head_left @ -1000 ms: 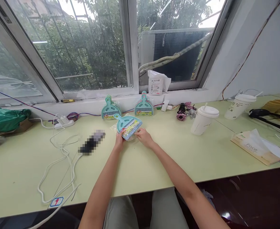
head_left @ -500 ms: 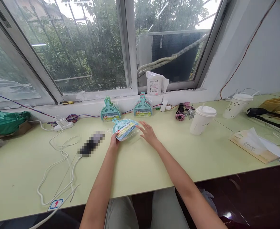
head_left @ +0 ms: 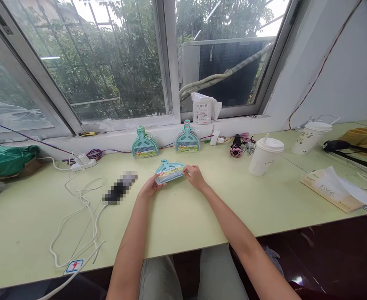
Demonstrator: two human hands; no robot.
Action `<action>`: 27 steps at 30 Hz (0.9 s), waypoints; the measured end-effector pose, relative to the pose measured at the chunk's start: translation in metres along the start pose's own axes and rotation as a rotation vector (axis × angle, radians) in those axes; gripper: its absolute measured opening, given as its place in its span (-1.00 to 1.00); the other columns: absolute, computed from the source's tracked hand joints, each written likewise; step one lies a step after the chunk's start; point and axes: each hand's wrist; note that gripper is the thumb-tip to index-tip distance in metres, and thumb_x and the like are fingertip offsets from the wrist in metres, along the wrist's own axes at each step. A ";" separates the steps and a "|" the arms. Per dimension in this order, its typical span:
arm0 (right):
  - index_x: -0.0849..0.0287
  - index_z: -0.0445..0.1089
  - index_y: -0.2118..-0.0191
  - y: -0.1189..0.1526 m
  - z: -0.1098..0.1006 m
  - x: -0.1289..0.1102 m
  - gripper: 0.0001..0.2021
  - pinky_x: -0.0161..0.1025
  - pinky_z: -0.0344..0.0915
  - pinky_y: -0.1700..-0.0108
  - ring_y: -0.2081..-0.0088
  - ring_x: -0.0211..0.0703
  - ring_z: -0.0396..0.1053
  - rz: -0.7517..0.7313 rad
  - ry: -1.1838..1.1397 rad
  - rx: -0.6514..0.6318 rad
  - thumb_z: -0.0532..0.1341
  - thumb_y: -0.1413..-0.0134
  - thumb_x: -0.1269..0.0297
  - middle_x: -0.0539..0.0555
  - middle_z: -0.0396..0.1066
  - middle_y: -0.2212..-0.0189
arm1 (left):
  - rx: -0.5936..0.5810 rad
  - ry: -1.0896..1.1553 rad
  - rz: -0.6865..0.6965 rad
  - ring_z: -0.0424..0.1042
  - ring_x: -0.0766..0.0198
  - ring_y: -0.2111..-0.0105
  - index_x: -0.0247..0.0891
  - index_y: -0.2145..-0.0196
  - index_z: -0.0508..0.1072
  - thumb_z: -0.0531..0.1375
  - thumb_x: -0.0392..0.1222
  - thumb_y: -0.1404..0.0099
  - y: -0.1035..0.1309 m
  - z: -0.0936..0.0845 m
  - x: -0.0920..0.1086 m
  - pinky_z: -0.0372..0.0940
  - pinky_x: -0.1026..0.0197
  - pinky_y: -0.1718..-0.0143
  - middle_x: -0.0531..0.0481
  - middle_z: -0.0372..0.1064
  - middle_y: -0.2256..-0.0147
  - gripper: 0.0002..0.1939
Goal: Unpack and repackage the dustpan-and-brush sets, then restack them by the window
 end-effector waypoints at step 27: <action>0.12 0.39 0.51 -0.002 0.019 0.030 -0.91 -0.07 0.20 -0.07 0.04 -0.09 0.30 0.350 -0.307 0.132 0.32 0.21 0.32 0.08 0.33 0.10 | -0.141 -0.346 0.133 0.50 0.29 0.52 -0.26 0.02 0.25 0.38 -0.27 0.00 0.014 0.013 -0.009 0.27 0.39 0.63 -0.12 0.44 0.23 -0.40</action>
Point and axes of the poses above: each hand's wrist, its own y-axis away from the middle knuckle, its own z-axis out of the palm, x = y × z
